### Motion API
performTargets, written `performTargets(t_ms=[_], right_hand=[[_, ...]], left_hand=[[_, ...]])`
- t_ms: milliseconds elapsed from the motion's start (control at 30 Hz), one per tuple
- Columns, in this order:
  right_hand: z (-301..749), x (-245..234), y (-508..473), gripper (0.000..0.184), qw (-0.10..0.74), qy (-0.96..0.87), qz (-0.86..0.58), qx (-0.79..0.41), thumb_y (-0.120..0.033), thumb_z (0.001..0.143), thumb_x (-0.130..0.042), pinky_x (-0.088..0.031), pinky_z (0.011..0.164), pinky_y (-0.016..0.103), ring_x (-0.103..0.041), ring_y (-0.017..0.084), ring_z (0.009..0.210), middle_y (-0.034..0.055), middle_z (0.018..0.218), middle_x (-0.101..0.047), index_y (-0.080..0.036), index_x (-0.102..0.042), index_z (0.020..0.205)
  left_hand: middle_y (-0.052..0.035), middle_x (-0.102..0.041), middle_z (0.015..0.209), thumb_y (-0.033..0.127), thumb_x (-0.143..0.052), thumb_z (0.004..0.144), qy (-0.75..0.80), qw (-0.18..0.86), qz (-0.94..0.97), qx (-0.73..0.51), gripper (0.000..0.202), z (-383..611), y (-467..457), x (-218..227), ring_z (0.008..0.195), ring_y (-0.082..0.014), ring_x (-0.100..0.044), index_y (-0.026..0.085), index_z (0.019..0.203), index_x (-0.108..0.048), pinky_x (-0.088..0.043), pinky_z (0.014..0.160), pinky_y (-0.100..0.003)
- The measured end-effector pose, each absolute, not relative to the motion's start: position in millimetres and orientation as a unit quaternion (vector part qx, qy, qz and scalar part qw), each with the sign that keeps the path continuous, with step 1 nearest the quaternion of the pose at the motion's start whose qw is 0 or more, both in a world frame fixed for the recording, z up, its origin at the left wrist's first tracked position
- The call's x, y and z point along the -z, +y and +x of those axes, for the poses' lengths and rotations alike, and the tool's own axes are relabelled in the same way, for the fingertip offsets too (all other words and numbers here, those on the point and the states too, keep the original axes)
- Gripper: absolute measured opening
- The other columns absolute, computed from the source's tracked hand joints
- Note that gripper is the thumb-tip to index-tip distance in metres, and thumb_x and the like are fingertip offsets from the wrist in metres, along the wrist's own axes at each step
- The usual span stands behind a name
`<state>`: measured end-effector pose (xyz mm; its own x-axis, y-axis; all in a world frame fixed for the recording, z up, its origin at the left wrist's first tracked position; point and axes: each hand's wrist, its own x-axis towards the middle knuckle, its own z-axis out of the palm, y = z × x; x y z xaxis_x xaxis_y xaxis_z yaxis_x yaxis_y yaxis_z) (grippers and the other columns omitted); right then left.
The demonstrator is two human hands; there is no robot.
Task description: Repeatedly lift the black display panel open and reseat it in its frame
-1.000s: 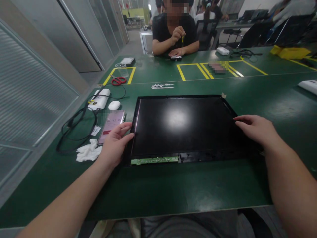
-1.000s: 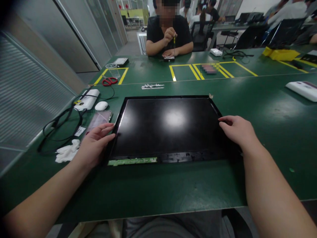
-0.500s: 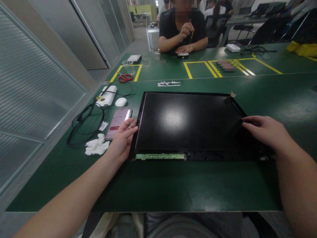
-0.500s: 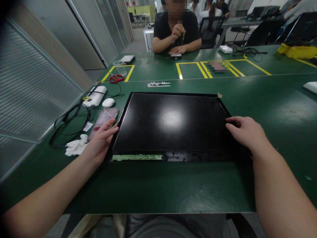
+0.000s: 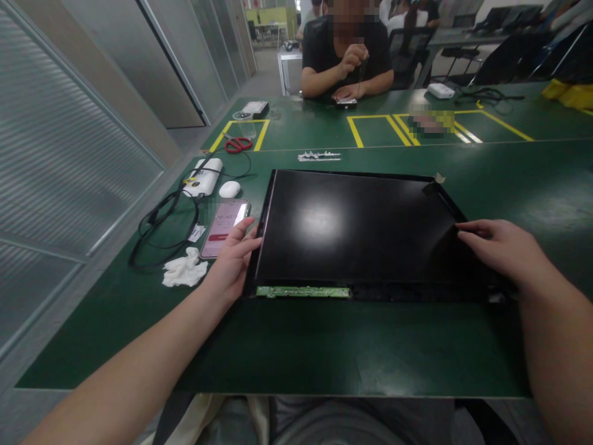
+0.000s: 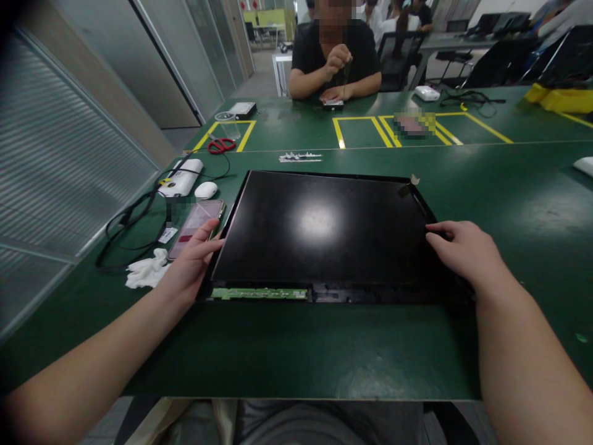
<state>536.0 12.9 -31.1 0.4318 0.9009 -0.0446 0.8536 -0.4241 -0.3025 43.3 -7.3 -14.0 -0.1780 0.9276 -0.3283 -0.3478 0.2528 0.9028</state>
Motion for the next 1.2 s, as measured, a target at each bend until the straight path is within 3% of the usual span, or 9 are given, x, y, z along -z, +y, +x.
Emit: performTargets(t_ms=[167, 267, 467, 533, 667, 833, 1067, 1200], right_hand=[[539.5, 32.4, 14.5, 0.047, 0.119, -0.517, -0.839, -0.122, -0.048, 0.079, -0.06, -0.055, 0.077, 0.047, -0.072, 0.031, 0.08, 0.0096, 0.089, -0.077, -0.025, -0.083, 0.112], [538.8, 31.5, 14.4, 0.048, 0.109, -0.523, -0.838, -0.11, -0.049, 0.079, -0.06, -0.055, 0.077, 0.047, -0.072, 0.031, 0.081, 0.0105, 0.091, -0.078, -0.024, -0.083, 0.114], [537.6, 31.9, 13.2, 0.051, 0.11, -0.532, -0.833, -0.107, -0.049, 0.08, -0.058, -0.055, 0.079, 0.047, -0.073, 0.033, 0.086, 0.0121, 0.093, -0.078, -0.022, -0.083, 0.116], [536.7, 31.9, 12.9, 0.052, 0.107, -0.533, -0.833, -0.104, -0.049, 0.081, -0.058, -0.055, 0.083, 0.048, -0.073, 0.033, 0.088, 0.0126, 0.095, -0.077, -0.022, -0.083, 0.118], [535.0, 31.4, 12.7, 0.054, 0.101, -0.523, -0.839, -0.112, -0.049, 0.081, -0.059, -0.055, 0.084, 0.048, -0.072, 0.032, 0.086, 0.0121, 0.093, -0.076, -0.021, -0.082, 0.121], [536.8, 33.7, 12.8, 0.053, 0.098, -0.528, -0.837, -0.102, -0.048, 0.082, -0.059, -0.055, 0.087, 0.049, -0.07, 0.031, 0.086, 0.0122, 0.095, -0.075, -0.021, -0.082, 0.121], [540.8, 40.4, 12.0, 0.049, 0.115, -0.552, -0.823, -0.075, -0.048, 0.083, -0.059, -0.057, 0.088, 0.048, -0.07, 0.029, 0.085, 0.0125, 0.098, -0.075, -0.023, -0.083, 0.117], [536.9, 35.4, 11.1, 0.053, 0.098, -0.546, -0.827, -0.089, -0.049, 0.084, -0.059, -0.057, 0.091, 0.048, -0.071, 0.03, 0.089, 0.0133, 0.103, -0.077, -0.022, -0.083, 0.123]], left_hand=[[-0.0021, -0.079, 0.132, 0.003, -0.079, 0.076, 0.504, 0.593, 0.281, -0.561, 0.079, 42.9, -7.0, 21.3, 0.1, -0.0226, -0.083, 0.032, 0.145, -0.057, -0.071, 0.079, -0.03], [-0.0024, -0.081, 0.129, 0.003, -0.082, 0.074, 0.501, 0.596, 0.276, -0.563, 0.081, 44.1, -7.8, 20.1, 0.093, -0.0229, -0.084, 0.031, 0.146, -0.058, -0.072, 0.075, -0.031], [-0.0031, -0.085, 0.117, 0.009, -0.089, 0.074, 0.518, 0.6, 0.268, -0.548, 0.061, 48.6, -9.3, 13.0, 0.082, -0.0203, -0.083, 0.024, 0.13, -0.071, -0.062, 0.054, -0.021], [-0.0046, -0.087, 0.11, 0.014, -0.092, 0.073, 0.526, 0.605, 0.275, -0.531, 0.055, 50.3, -9.6, 12.8, 0.082, -0.0222, -0.084, 0.021, 0.125, -0.076, -0.062, 0.054, -0.022], [-0.0056, -0.088, 0.101, 0.02, -0.093, 0.073, 0.536, 0.619, 0.297, -0.491, 0.052, 52.4, -10.9, 11.8, 0.093, -0.0289, -0.084, 0.021, 0.124, -0.083, -0.069, 0.073, -0.033], [-0.0049, -0.088, 0.111, 0.021, -0.085, 0.074, 0.494, 0.634, 0.342, -0.487, 0.049, 54.5, -11.2, 6.7, 0.109, -0.0334, -0.081, 0.022, 0.123, -0.085, -0.068, 0.091, -0.041], [-0.0091, -0.085, 0.122, 0.049, -0.081, 0.086, 0.441, 0.639, 0.409, -0.479, 0.048, 48.9, -11.3, 8.2, 0.13, -0.0419, -0.072, 0.023, 0.126, -0.084, -0.062, 0.105, -0.051], [-0.0095, -0.084, 0.13, 0.041, -0.094, 0.076, 0.454, 0.6, 0.454, -0.477, 0.054, 41.5, -14.2, 12.6, 0.138, -0.0421, -0.068, 0.024, 0.127, -0.085, -0.056, 0.115, -0.051]])
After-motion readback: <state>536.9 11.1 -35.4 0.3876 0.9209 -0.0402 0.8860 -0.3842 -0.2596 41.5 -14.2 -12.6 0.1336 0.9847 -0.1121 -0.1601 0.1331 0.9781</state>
